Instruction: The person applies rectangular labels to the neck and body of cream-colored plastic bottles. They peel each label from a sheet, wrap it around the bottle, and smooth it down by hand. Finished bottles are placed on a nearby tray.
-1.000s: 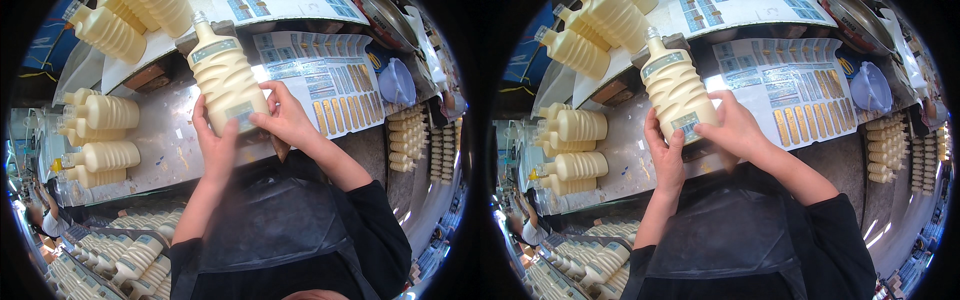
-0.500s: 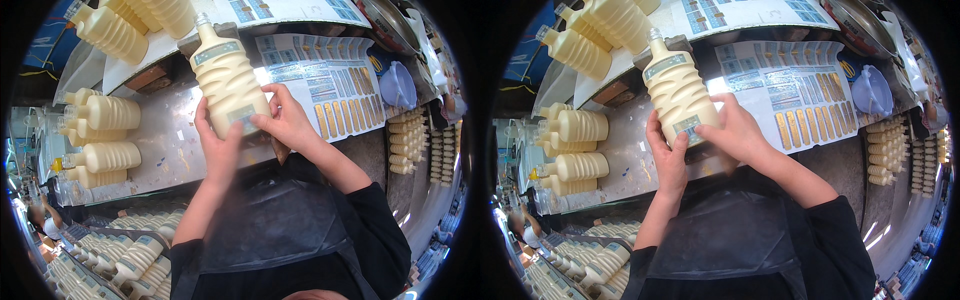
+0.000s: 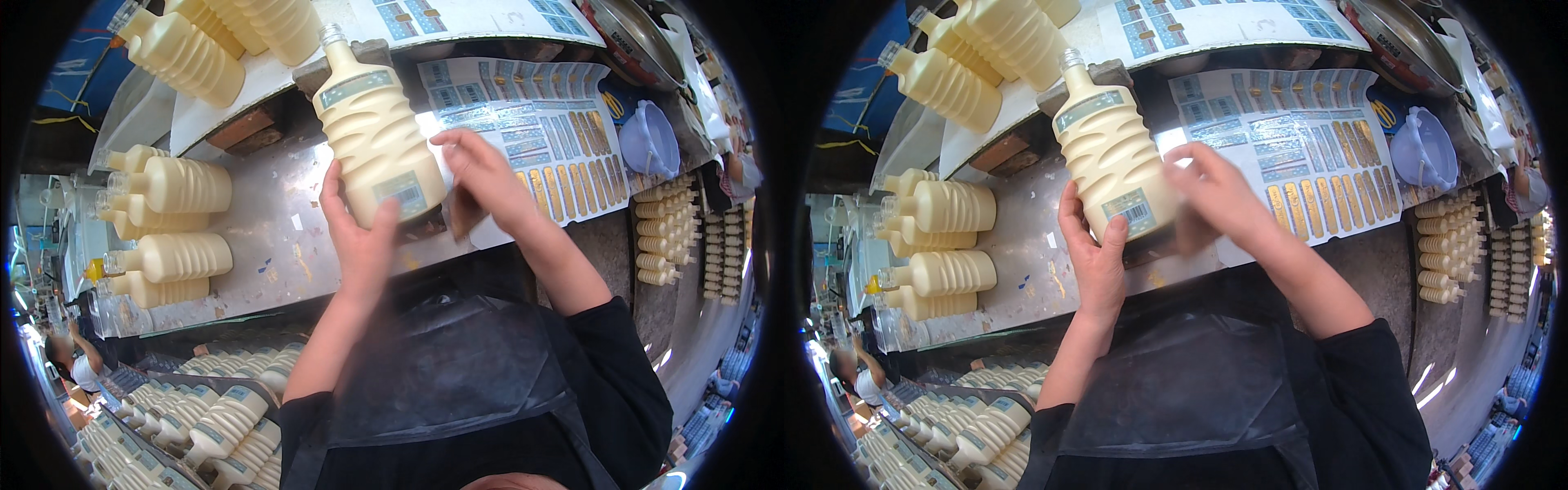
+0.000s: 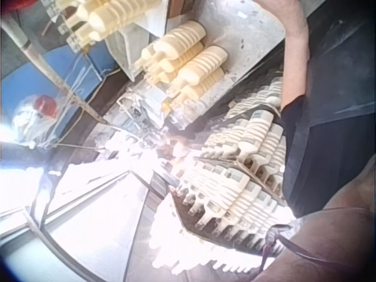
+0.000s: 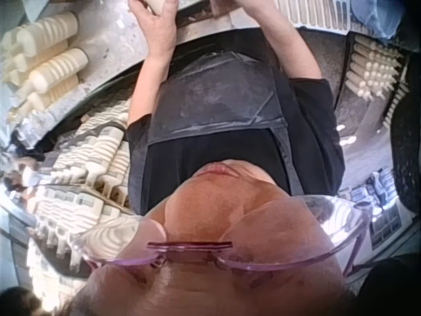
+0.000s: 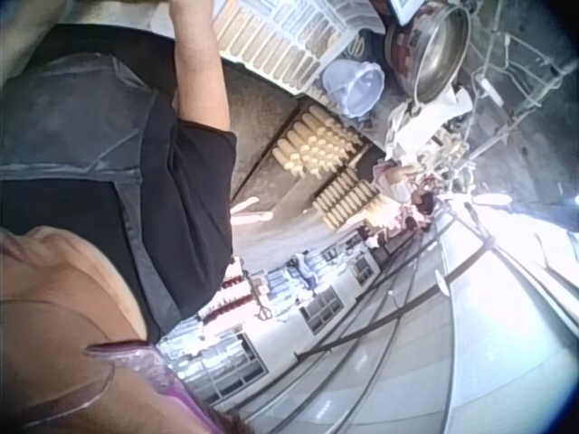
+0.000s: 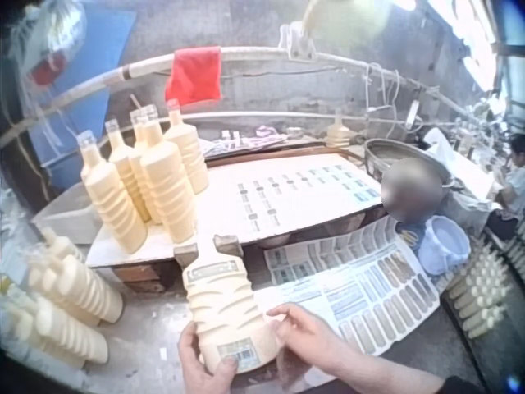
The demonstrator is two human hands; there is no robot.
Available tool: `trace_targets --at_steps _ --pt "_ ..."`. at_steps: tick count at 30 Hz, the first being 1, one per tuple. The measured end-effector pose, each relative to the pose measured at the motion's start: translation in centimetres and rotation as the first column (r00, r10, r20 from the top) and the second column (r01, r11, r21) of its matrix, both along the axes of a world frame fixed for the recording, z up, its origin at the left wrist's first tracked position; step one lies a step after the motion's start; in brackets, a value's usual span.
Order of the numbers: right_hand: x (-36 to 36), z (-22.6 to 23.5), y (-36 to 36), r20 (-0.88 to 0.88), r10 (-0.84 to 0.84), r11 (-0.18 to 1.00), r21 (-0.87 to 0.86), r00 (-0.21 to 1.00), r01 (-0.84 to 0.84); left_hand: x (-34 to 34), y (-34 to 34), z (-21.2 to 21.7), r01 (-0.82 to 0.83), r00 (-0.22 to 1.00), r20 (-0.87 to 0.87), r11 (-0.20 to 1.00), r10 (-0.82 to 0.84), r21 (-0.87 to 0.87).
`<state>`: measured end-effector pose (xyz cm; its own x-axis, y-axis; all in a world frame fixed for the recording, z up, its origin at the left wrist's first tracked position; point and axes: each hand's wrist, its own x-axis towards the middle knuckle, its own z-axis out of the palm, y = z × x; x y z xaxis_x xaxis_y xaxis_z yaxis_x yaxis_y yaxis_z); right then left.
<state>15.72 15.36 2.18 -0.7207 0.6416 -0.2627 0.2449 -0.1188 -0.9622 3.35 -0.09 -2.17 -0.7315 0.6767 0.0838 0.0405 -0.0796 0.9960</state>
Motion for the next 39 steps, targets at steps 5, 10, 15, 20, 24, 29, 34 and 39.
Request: trace_targets --at_steps 5,10,15,20,24,29,34,39 --pt "-0.3 1.2 -0.4 -0.237 -0.009 0.979 0.198 0.972 0.057 -0.1 0.1 -0.2 -0.017 0.998 -0.057 0.999 0.016 -0.028" --pt "-1.4 2.1 -2.0 -0.205 0.013 0.564 0.809 0.979 0.162 -0.2 -0.2 -0.8 -0.041 0.993 -0.115 0.997 0.033 -0.065" --pt "0.1 1.0 -3.8 -0.23 0.407 0.208 0.966 0.884 0.155 -0.5 -0.1 -0.9 -0.023 0.992 0.126 0.995 0.011 0.096" --pt "1.1 1.5 -6.0 -0.278 0.051 0.668 0.723 0.959 0.174 -0.7 0.0 -0.4 -0.009 0.993 0.117 0.993 -0.004 0.117" --pt "0.5 0.2 -6.3 -0.162 0.021 0.779 0.621 0.987 0.086 -0.7 0.6 -1.7 -0.092 0.985 -0.154 0.994 0.082 -0.057" --pt "-0.4 -0.3 -2.7 -0.229 -0.139 0.59 0.762 0.963 0.267 -0.8 0.5 -1.8 -0.1 0.977 -0.198 0.992 0.084 -0.071" --pt "-1.0 1.7 -3.3 -0.229 0.179 0.426 0.895 0.957 0.134 -1.0 0.1 -1.4 -0.056 0.998 -0.02 0.998 0.056 0.011" --pt "-1.1 2.1 -3.7 -0.164 0.399 0.097 0.986 0.902 0.136 -1.6 -0.4 -1.2 -0.033 0.988 0.151 0.996 0.019 0.087"
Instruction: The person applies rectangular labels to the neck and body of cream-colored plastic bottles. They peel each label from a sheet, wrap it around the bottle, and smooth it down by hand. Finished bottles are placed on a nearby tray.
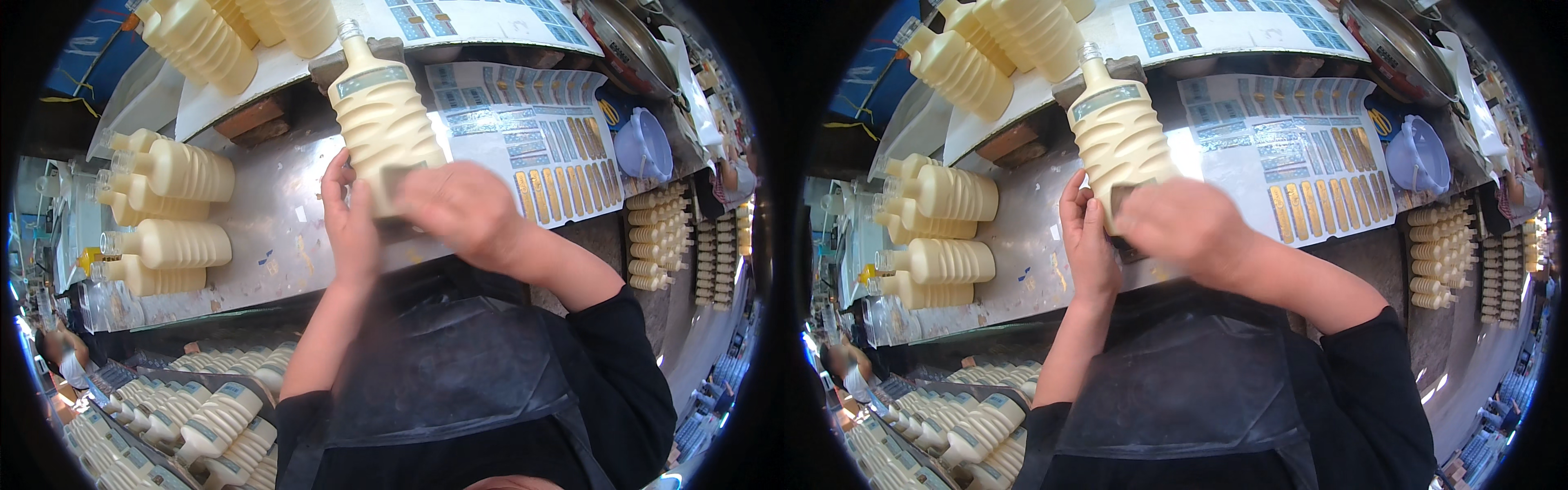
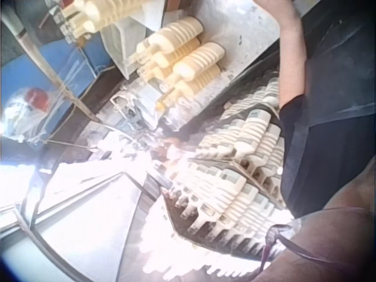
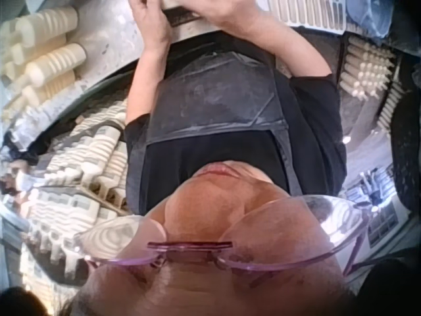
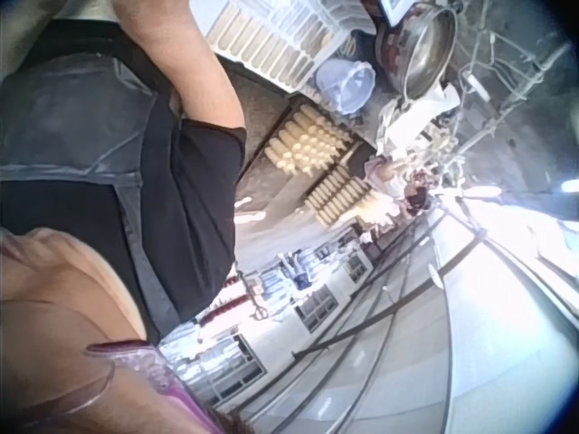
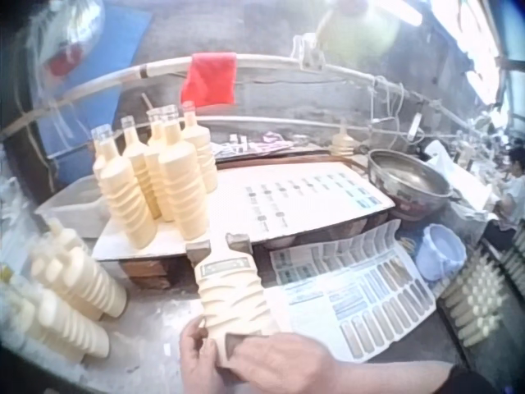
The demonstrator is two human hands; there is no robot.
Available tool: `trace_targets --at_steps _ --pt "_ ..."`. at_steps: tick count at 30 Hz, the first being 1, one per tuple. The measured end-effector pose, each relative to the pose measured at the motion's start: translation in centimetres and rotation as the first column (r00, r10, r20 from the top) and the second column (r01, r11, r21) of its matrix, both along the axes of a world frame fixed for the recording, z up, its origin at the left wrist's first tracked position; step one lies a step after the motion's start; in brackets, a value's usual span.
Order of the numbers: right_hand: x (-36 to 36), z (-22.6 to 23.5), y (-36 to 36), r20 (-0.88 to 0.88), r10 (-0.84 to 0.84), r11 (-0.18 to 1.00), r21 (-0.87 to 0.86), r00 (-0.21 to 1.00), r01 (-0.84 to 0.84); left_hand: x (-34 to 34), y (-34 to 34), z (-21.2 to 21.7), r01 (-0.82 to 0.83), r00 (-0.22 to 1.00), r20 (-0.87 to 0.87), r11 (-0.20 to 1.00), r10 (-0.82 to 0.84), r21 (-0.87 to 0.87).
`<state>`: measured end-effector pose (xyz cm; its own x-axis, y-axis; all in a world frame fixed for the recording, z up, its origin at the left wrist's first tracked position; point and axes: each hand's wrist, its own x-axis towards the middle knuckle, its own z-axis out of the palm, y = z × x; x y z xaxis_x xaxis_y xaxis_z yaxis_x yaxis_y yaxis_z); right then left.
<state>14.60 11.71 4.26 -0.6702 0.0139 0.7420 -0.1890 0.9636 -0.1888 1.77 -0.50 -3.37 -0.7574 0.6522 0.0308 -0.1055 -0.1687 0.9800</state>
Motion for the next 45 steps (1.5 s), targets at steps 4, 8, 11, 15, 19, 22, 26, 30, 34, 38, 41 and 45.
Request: trace_targets --at_steps 4,8,11,15,19,22,26,30,34,38,41,45 --pt "0.0 0.7 -2.1 0.092 0.064 0.997 0.026 0.994 -0.067 0.0 -0.5 0.8 0.002 0.993 0.118 0.999 -0.006 0.037" --pt "0.2 0.6 -2.6 0.066 -0.027 0.998 0.051 0.997 0.024 0.0 -0.8 1.0 -0.002 0.991 0.132 0.996 -0.009 0.085" --pt "1.1 -0.4 -3.7 0.121 0.013 0.998 0.052 0.993 -0.02 -0.2 -0.9 0.7 0.014 0.988 0.154 0.995 -0.029 0.097" --pt "1.3 -0.4 -3.0 0.013 -0.037 0.999 -0.005 0.999 0.037 0.0 -1.0 0.3 0.009 0.992 0.127 0.996 -0.019 0.085" --pt "2.2 0.5 -3.8 0.188 -0.066 0.998 0.021 0.98 0.063 0.1 -1.1 -0.6 0.005 0.998 0.06 1.0 -0.006 0.028" --pt "1.5 -0.7 -4.6 0.103 -0.043 0.996 0.086 0.994 0.034 0.0 -1.1 -0.6 0.033 0.993 0.115 0.998 -0.04 0.061" --pt "1.9 -0.5 -4.2 0.181 -0.054 0.963 -0.25 0.982 0.099 0.3 -1.1 -0.5 0.012 0.995 0.1 1.0 -0.015 0.025" --pt "1.8 -0.6 -3.5 0.292 -0.296 0.853 -0.347 0.909 0.39 1.1 -0.8 -0.2 -0.071 0.97 -0.242 0.982 0.026 -0.178" --pt "2.0 -0.2 -1.6 0.372 -0.448 0.646 -0.494 0.813 0.582 1.6 -0.6 0.1 -0.123 0.892 -0.451 0.954 -0.013 -0.272" --pt "1.8 -0.7 -2.2 0.39 -0.359 0.633 -0.566 0.848 0.528 1.5 -0.1 0.2 -0.091 0.936 -0.353 0.962 -0.006 -0.259" --pt "1.9 -0.9 -0.9 0.45 -0.442 0.602 -0.493 0.776 0.629 1.6 0.8 1.7 -0.125 0.95 -0.313 0.941 0.022 -0.313" --pt "1.6 -2.2 0.5 0.352 -0.465 0.628 -0.515 0.812 0.583 1.3 1.3 1.6 -0.136 0.944 -0.328 0.942 0.029 -0.308"
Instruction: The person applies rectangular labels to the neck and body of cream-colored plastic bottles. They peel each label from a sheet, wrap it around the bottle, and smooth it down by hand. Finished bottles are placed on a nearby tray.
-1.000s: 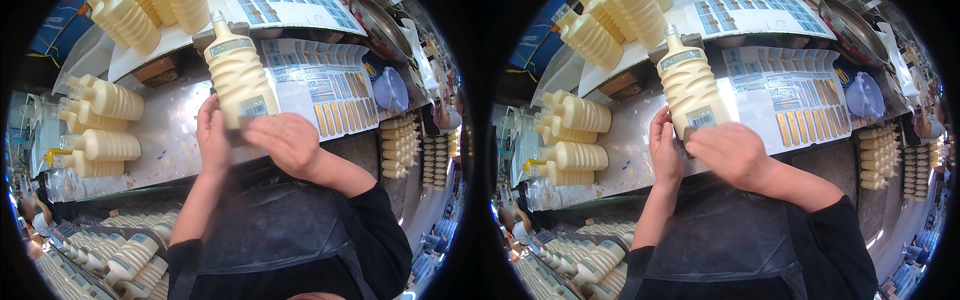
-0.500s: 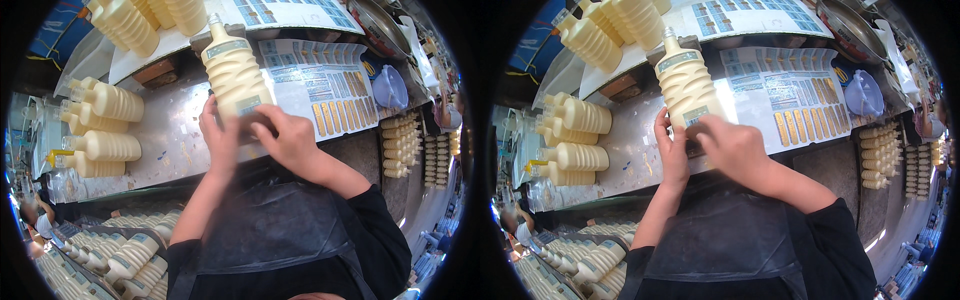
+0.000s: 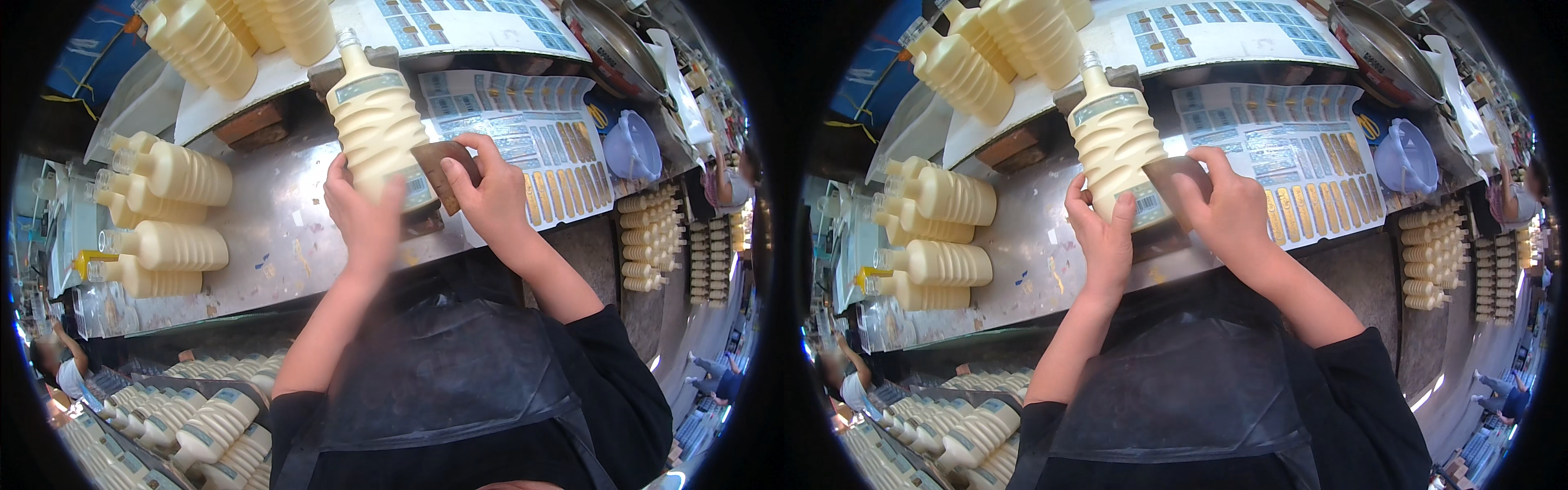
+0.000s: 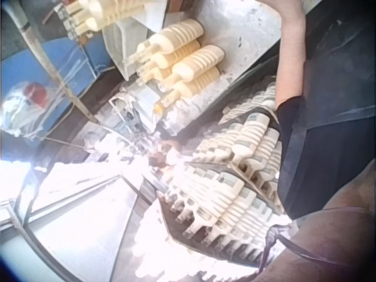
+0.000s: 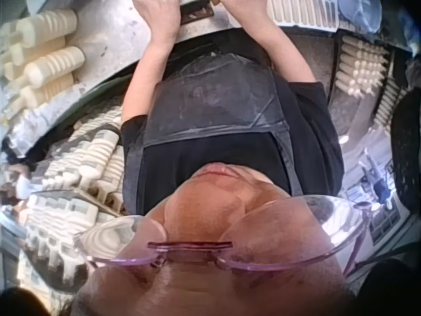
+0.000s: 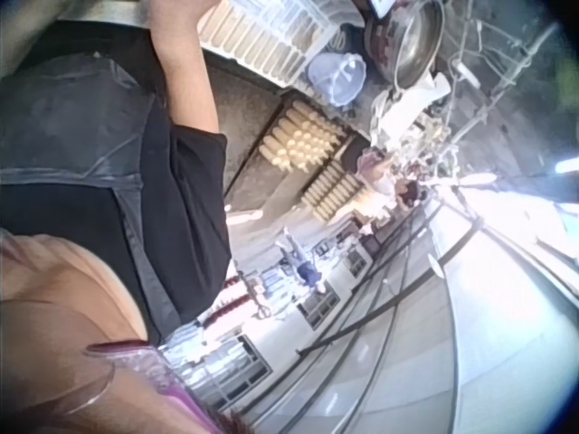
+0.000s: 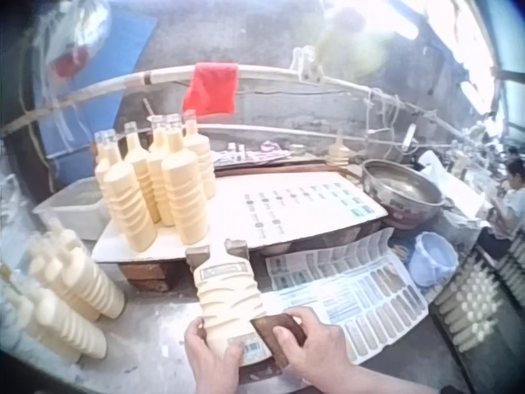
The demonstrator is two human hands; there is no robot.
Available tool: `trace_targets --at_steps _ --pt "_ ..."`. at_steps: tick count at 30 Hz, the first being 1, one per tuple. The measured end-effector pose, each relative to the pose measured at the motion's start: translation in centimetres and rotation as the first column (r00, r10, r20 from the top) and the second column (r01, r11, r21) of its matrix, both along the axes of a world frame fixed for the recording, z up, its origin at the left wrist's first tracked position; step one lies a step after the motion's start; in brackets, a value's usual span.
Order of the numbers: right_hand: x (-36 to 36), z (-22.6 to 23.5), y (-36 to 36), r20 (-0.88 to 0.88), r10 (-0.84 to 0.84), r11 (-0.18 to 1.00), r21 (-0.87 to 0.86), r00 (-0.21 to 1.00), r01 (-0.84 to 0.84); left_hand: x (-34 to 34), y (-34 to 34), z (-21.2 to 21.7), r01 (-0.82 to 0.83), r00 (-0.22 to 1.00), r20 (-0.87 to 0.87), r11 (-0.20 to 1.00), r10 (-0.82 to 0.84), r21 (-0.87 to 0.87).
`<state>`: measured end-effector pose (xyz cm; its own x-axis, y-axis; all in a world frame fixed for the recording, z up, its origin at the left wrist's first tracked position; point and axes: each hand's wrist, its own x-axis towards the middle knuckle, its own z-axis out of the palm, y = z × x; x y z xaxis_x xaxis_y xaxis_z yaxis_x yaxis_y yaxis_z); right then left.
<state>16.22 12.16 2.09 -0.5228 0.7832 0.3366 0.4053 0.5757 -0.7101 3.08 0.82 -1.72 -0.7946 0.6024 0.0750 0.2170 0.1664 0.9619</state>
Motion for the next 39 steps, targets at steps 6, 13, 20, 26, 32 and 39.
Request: trace_targets --at_steps 6,13,20,26,32,39 --pt "-0.3 0.7 -0.1 -0.116 0.148 0.985 0.108 0.982 -0.136 -0.5 -0.2 -1.7 0.017 0.999 0.032 0.992 -0.021 0.121" --pt "-0.6 1.0 1.4 -0.056 0.283 0.872 0.43 0.957 -0.233 -1.0 -0.5 -1.4 0.046 0.992 0.109 0.989 -0.062 0.143" --pt "-0.7 3.4 -2.2 0.097 0.541 0.652 0.58 0.835 -0.489 -4.5 -0.6 -0.6 -0.025 0.932 0.357 0.975 -0.057 0.221" --pt "-2.1 3.3 -3.7 0.282 0.622 0.523 0.545 0.73 -0.656 -8.5 3.2 1.4 0.067 0.941 0.289 0.936 -0.174 0.347" --pt "0.3 2.3 -1.5 0.04 0.485 0.804 0.372 0.874 -0.464 -9.3 6.2 3.3 0.095 0.786 0.52 0.896 -0.334 0.433" --pt "1.7 1.0 1.6 -0.031 0.433 0.791 0.493 0.901 -0.363 -11.3 6.0 6.0 0.159 0.783 0.529 0.928 -0.326 0.337"
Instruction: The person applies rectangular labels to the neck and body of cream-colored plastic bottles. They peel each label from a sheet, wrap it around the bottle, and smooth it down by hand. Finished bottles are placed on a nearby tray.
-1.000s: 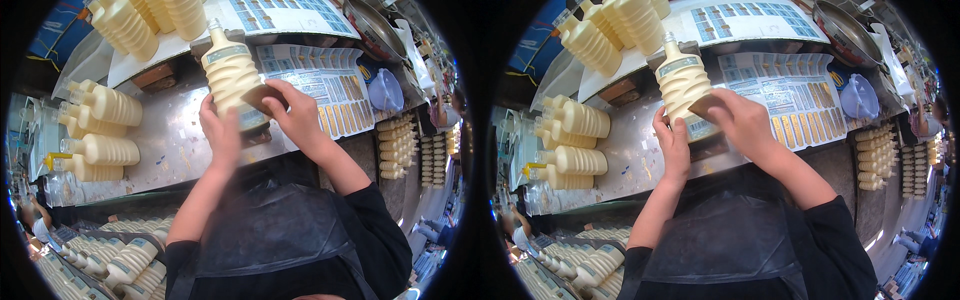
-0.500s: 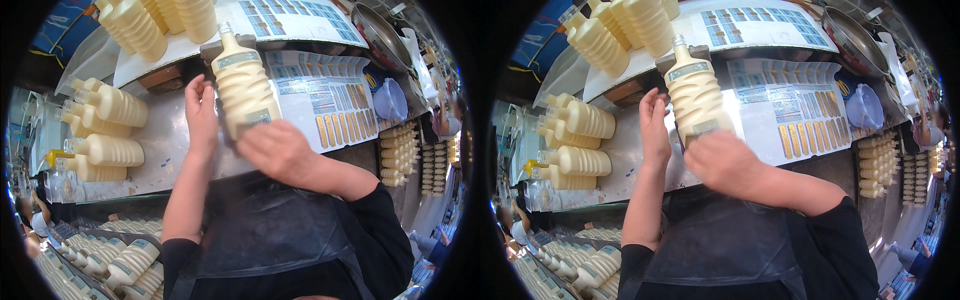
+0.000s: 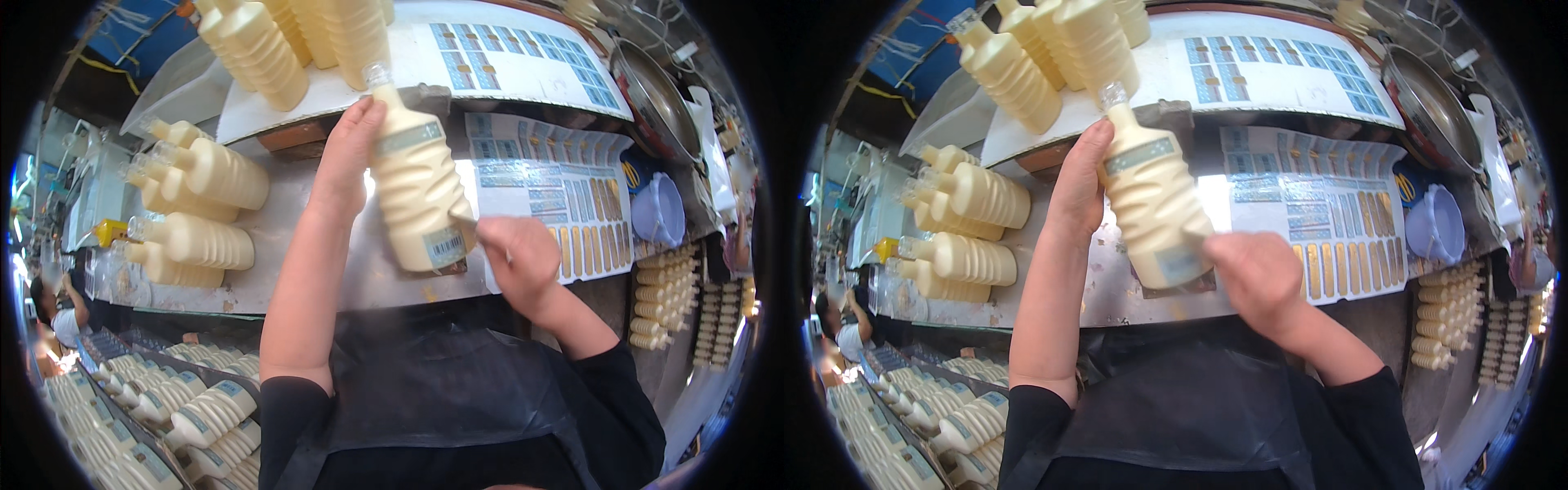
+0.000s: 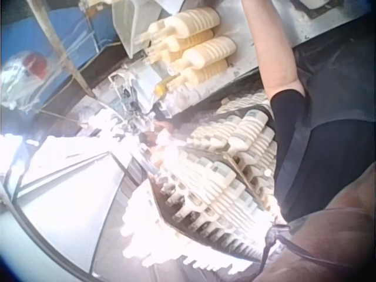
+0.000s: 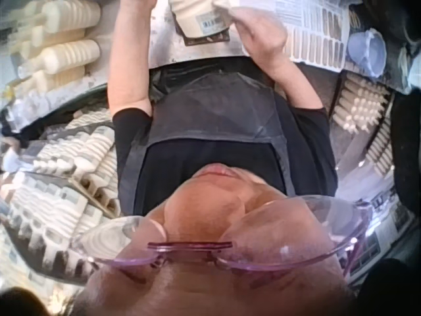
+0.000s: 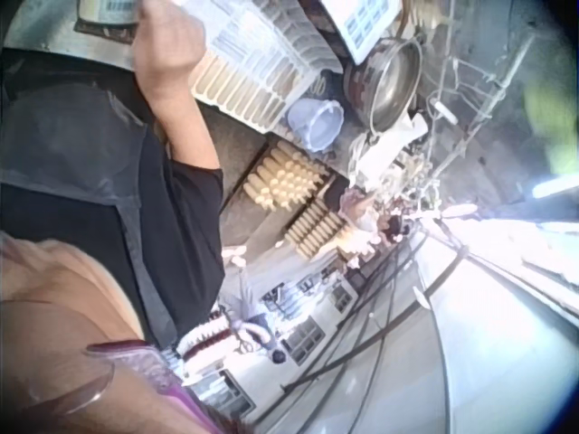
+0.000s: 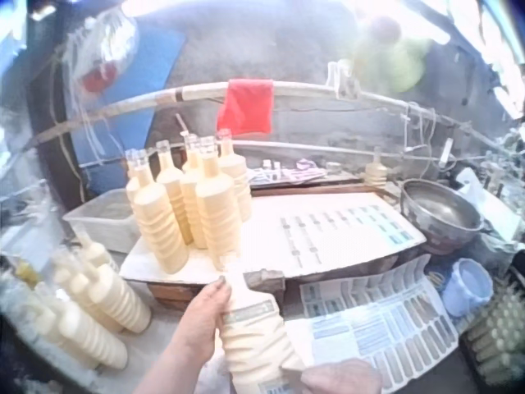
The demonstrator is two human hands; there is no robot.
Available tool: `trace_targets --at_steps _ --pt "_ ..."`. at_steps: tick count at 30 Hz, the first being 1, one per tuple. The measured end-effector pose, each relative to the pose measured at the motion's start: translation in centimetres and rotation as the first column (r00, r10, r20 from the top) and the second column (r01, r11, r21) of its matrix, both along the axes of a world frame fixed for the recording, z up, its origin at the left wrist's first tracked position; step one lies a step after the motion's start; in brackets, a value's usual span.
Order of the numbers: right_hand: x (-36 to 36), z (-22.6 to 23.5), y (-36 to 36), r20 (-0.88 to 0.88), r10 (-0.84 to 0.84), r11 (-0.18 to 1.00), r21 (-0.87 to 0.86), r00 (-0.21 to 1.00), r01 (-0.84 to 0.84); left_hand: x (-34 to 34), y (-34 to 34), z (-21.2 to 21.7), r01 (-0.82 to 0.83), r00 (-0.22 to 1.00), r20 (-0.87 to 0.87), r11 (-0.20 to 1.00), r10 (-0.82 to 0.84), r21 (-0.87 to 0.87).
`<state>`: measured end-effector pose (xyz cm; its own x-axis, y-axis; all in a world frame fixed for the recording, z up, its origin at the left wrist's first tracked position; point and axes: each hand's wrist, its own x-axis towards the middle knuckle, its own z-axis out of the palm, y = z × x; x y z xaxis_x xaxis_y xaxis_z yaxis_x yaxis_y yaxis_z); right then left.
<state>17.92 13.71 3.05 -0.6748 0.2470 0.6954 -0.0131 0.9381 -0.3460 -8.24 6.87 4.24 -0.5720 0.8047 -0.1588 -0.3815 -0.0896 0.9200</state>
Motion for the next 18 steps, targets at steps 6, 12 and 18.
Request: trace_targets --at_steps 6,12,18 --pt "-0.3 0.6 -1.6 0.004 0.382 0.917 0.124 0.924 -0.379 -1.1 -4.3 1.0 -0.124 0.992 0.0 0.992 0.124 0.02" --pt "0.6 0.0 -1.7 0.163 0.574 0.812 0.013 0.803 -0.583 3.5 -8.6 2.4 -0.341 0.916 -0.163 0.925 0.367 0.165" --pt "-0.8 3.0 -0.2 -0.066 0.557 0.772 -0.327 0.828 -0.545 9.9 -15.0 8.5 -0.564 0.414 -0.707 0.771 0.574 0.295"
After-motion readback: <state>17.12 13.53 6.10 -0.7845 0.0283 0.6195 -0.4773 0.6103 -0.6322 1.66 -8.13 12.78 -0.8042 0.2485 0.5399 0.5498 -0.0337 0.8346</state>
